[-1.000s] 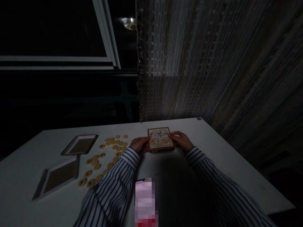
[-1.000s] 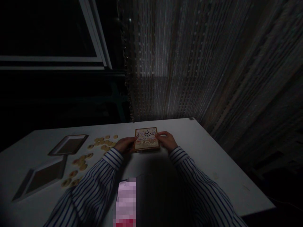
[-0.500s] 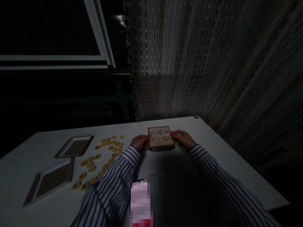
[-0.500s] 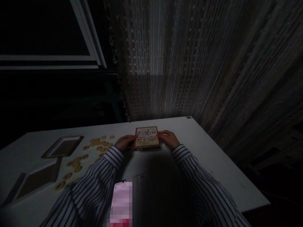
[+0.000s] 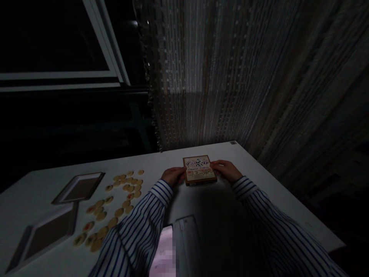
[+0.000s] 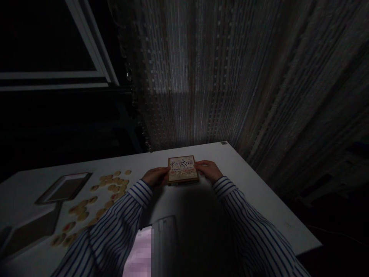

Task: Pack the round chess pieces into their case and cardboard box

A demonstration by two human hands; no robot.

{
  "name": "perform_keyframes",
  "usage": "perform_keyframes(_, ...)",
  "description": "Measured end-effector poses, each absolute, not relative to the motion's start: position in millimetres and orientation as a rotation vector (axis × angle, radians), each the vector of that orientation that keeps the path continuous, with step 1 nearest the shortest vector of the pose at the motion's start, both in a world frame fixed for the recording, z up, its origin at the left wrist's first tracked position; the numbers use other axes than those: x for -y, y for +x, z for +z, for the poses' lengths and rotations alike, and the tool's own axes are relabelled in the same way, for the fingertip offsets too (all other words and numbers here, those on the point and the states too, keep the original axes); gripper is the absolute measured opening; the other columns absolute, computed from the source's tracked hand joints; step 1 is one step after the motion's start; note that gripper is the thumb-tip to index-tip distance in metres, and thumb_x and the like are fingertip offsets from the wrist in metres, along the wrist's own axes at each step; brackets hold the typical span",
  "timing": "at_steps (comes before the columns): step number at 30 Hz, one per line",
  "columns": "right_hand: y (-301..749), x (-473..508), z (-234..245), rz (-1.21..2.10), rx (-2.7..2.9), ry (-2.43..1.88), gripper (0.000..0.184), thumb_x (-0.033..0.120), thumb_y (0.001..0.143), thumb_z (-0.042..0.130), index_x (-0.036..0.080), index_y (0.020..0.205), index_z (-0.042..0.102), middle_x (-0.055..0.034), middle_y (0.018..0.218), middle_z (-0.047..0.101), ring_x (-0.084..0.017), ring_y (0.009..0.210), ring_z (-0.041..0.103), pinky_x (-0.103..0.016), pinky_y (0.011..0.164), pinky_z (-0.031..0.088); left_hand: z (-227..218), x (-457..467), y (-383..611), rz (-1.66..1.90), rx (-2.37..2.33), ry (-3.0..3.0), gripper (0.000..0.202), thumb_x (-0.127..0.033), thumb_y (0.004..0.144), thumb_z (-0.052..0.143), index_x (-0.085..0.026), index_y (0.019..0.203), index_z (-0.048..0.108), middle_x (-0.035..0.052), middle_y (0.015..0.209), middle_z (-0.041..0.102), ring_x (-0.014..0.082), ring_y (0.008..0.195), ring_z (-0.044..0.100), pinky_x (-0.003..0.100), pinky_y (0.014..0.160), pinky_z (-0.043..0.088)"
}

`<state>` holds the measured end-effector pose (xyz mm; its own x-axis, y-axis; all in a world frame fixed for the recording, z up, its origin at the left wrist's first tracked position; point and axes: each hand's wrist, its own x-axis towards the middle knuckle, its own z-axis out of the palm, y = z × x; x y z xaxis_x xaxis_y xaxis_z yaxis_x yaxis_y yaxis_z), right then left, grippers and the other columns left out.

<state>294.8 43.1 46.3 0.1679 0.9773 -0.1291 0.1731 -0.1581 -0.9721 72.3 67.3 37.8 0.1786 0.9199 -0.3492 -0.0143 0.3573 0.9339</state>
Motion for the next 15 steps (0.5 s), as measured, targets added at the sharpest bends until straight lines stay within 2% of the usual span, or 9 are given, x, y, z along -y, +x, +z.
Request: perform_keyframes(15, 338.0, -48.4, 42.1, 1.044, 1.202, -1.564, 0.024, 0.030, 0.056, 0.067, 0.013, 0.074, 0.068, -0.0006, 0.054, 0.061, -0.007, 0.042, 0.044, -0.018, 0.036, 0.029, 24.8, -79.2, 112.1, 0.798, -1.218, 0.985, 0.025, -0.032, 0.053, 0.071, -0.011, 0.060, 0.061, -0.0033, 0.039, 0.051, 0.0050, 0.032, 0.039, 0.019, 0.034, 0.025)
